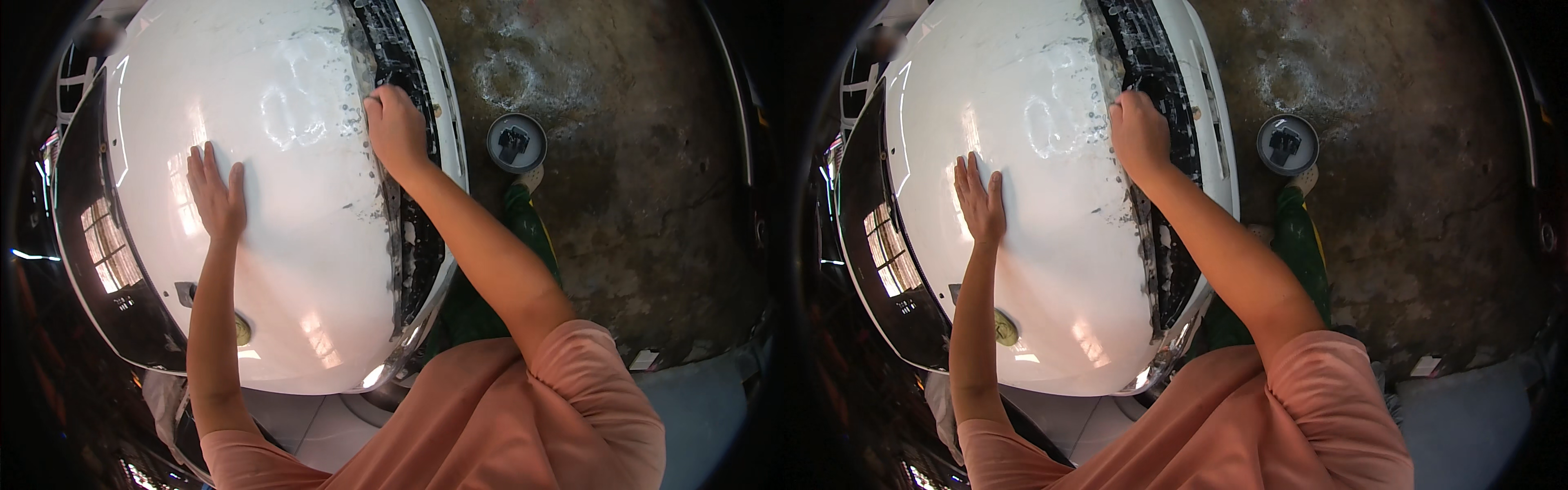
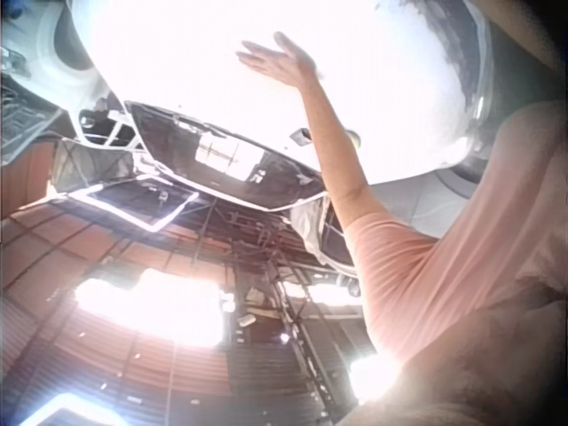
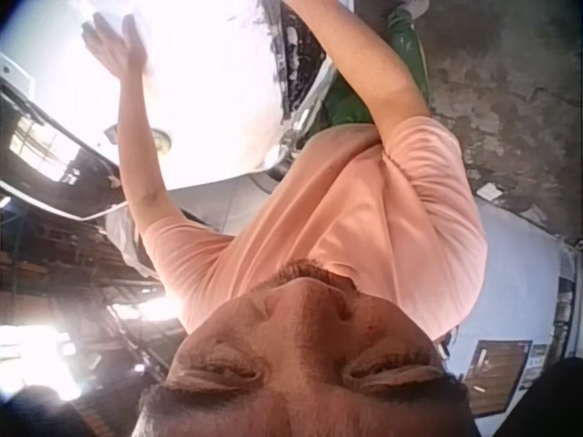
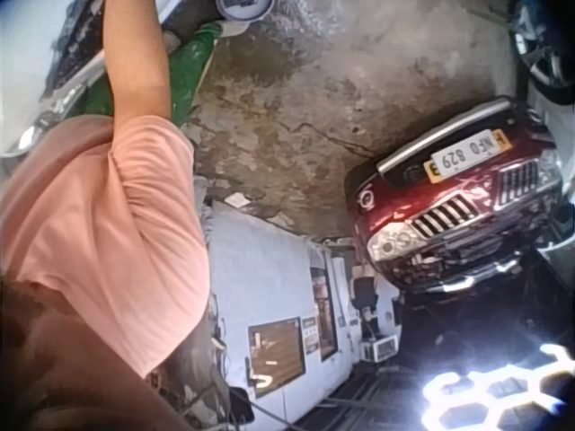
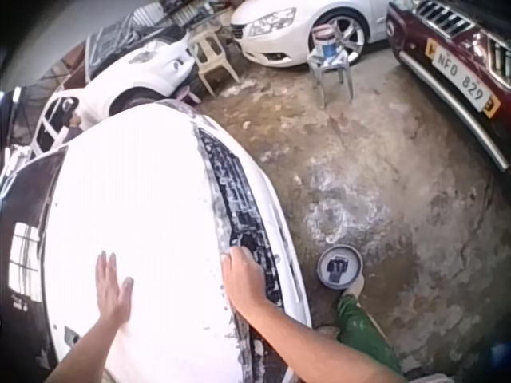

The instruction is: The person wet sands the front bumper of a white car by hand using a piece of sandpaper, dipping the paper into a bucket of water and rubbing it across the surface.

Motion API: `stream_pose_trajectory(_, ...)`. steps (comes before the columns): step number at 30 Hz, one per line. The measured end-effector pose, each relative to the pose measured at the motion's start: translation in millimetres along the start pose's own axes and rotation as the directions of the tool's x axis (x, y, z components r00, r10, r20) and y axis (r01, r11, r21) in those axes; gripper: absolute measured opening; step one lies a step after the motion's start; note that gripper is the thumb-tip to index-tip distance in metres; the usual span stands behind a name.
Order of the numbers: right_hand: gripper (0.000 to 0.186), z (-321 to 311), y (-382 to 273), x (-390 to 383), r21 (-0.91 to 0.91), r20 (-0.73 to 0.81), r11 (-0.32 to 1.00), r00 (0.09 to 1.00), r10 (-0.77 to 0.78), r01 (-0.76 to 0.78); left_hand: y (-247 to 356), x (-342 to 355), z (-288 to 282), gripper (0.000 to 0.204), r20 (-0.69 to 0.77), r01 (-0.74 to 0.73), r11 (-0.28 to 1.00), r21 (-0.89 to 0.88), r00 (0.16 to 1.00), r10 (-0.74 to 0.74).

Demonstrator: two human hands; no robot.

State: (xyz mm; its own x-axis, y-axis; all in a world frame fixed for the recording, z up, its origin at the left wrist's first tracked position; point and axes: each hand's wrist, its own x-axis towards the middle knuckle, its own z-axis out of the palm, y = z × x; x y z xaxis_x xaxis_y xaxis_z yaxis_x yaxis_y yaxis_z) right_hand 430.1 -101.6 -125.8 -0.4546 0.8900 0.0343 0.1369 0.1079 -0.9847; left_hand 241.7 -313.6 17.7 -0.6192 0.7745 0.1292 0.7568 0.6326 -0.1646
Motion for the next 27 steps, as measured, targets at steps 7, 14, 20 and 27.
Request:
stream_pose_trajectory(7, 0.021, -22.5, -2.7, -57.9, 0.103, 0.195, 0.934, 0.928, 0.317, -0.341, -0.9, -7.0, -2.7, 0.065, 0.000, 0.016, 1.000, -0.002, 1.000, -0.016)
stream_pose_trajectory(14, 0.020, -11.0, 5.7, -19.0, 0.038, 0.160, 0.982, 0.971, 0.179, -0.187, -1.3, -4.6, -1.4, 0.066, 0.009, 0.023, 1.000, 0.003, 1.000, -0.023)
stream_pose_trajectory(20, 0.016, 2.1, 8.8, 24.2, -0.032, 0.074, 0.994, 0.992, -0.101, 0.103, 0.9, -1.4, -1.7, 0.065, 0.007, 0.017, 1.000, 0.006, 1.000, -0.017)
stream_pose_trajectory(27, 0.018, -4.0, 4.7, -12.1, -0.041, 0.086, 0.998, 0.995, -0.050, 0.054, -4.9, -7.8, -1.3, 0.068, -0.001, 0.022, 1.000, 0.001, 1.000, -0.022)
